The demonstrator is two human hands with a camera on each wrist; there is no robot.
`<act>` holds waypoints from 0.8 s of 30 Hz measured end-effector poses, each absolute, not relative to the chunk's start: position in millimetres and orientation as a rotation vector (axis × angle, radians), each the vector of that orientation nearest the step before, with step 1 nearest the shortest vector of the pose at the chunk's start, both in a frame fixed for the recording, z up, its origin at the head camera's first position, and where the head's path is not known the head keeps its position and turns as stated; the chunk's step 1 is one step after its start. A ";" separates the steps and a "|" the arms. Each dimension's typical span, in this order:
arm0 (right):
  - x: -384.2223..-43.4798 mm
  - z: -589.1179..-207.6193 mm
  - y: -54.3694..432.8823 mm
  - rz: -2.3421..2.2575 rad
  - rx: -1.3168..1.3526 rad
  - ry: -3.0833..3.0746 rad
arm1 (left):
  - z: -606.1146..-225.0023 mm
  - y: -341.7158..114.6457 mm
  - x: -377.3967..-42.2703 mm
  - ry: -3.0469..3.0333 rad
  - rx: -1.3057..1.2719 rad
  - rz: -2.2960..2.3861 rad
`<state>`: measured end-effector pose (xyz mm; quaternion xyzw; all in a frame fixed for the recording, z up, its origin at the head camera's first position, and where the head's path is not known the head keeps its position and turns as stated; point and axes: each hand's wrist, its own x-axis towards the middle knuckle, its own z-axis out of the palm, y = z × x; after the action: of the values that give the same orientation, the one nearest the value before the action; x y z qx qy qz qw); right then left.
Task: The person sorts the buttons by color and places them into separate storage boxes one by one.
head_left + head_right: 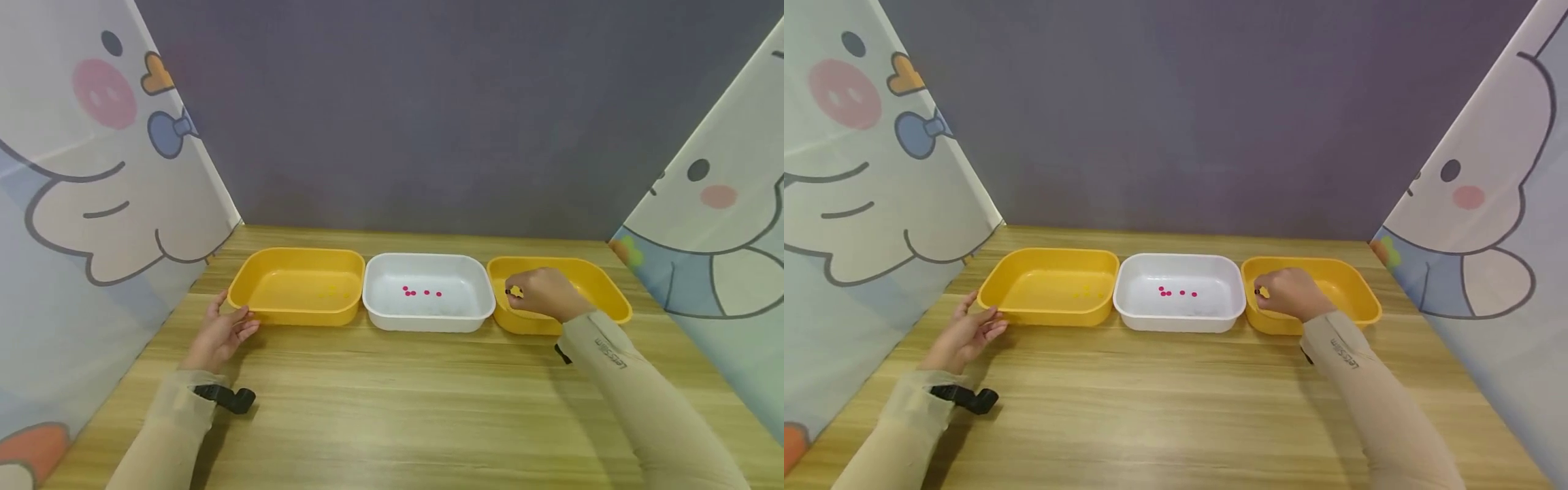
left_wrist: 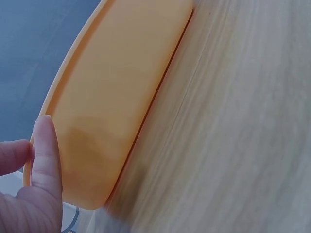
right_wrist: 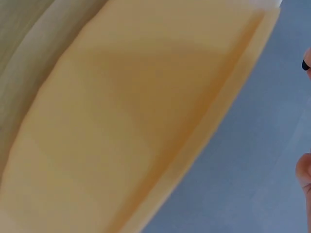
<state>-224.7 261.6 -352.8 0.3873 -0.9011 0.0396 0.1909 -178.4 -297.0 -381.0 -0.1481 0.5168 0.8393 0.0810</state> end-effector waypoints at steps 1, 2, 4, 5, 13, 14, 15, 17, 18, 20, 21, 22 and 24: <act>-226.2 -353.8 263.3 0.110 1.084 -2.530 | -380.8 -298.0 -178.3 1.548 -0.443 2.509; -227.1 -354.4 265.0 0.110 1.079 -2.535 | -380.6 -298.3 -178.2 1.554 -0.446 2.506; -228.6 -355.6 268.4 0.114 1.070 -2.540 | -380.8 -298.2 -178.2 1.551 -0.451 2.502; -229.5 -356.1 270.2 0.113 1.070 -2.536 | -380.8 -297.9 -178.0 1.549 -0.456 2.501; -235.1 -350.7 281.4 0.090 1.071 -2.622 | -380.4 -298.5 -177.0 1.547 -0.462 2.510; -235.0 -348.1 283.0 0.090 1.067 -2.660 | -380.4 -298.3 -177.4 1.553 -0.459 2.507; -235.3 -345.4 284.9 0.077 1.058 -2.694 | -380.4 -297.9 -177.8 1.558 -0.455 2.503; -237.0 -338.8 288.3 0.058 1.047 -2.756 | -379.7 -297.2 -178.2 1.566 -0.456 2.497; -238.3 -335.2 289.7 0.051 1.042 -2.782 | -379.1 -297.0 -178.2 1.571 -0.456 2.496; -241.4 -328.8 292.6 0.020 1.022 -2.831 | -378.1 -296.9 -178.4 1.592 -0.455 2.490; -243.1 -326.0 294.1 0.001 1.009 -2.846 | -377.6 -296.9 -178.3 1.607 -0.455 2.483; -244.9 -323.8 295.7 -0.012 0.996 -2.867 | -376.9 -296.9 -178.1 1.624 -0.458 2.474; -247.7 -321.5 300.0 -0.050 0.966 -2.897 | -376.8 -296.7 -177.8 1.670 -0.466 2.448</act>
<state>-247.7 300.0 -321.5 0.3160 -0.9476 -0.0163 0.0438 -177.8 -296.7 -376.8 -0.1551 0.5552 0.8140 0.0709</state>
